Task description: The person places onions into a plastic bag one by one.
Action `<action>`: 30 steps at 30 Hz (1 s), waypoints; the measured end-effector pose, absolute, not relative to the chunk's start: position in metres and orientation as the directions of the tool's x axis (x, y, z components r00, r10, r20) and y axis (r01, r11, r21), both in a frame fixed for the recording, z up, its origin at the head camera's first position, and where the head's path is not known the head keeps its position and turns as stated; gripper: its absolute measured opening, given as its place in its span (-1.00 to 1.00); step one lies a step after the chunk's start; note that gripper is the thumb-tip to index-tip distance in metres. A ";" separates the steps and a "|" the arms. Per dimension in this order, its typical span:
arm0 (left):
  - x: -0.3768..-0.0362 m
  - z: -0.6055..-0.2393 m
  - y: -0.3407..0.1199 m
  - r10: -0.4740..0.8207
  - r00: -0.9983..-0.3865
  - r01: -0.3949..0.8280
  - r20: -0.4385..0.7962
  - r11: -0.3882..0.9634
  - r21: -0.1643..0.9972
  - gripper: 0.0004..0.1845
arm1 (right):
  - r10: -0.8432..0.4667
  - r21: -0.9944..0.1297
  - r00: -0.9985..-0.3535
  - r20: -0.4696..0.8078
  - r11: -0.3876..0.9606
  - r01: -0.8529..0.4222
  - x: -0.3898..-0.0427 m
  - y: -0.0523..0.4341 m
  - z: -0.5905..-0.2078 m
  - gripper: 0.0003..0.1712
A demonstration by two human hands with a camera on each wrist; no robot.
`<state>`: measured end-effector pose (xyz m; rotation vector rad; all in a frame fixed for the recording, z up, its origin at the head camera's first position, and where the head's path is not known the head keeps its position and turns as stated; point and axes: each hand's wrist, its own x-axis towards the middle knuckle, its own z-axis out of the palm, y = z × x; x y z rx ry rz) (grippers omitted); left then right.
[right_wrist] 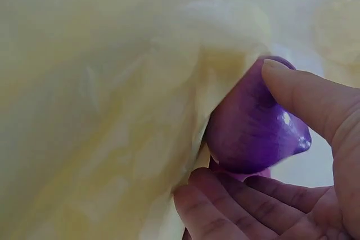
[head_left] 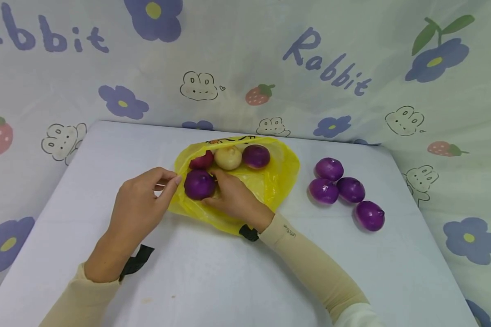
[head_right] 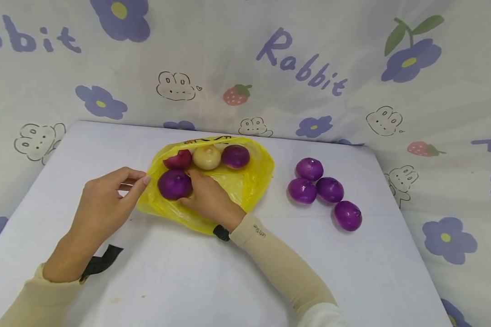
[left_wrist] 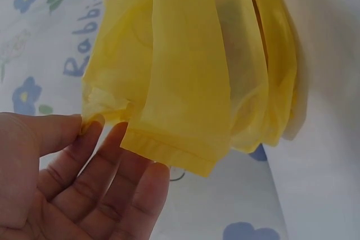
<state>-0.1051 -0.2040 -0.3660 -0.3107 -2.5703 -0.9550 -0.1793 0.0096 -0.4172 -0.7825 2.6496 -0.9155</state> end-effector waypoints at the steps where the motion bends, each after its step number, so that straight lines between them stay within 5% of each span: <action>1: -0.105 -0.366 -0.204 0.073 -0.903 0.332 0.423 0.744 0.580 -0.89 | -0.557 -0.627 -0.830 -0.038 0.660 -0.414 -0.180 0.011 -0.417 -0.13; 14: -0.104 -0.366 -0.205 0.068 -0.908 0.325 0.414 0.739 0.591 -0.89 | -0.532 -0.597 -0.840 -0.110 0.711 -0.372 -0.176 0.028 -0.402 -0.03; 30: -0.104 -0.365 -0.203 0.065 -0.909 0.319 0.412 0.745 0.586 -0.88 | -0.555 -0.564 -0.831 0.034 0.676 -0.475 -0.134 0.079 -0.352 -0.08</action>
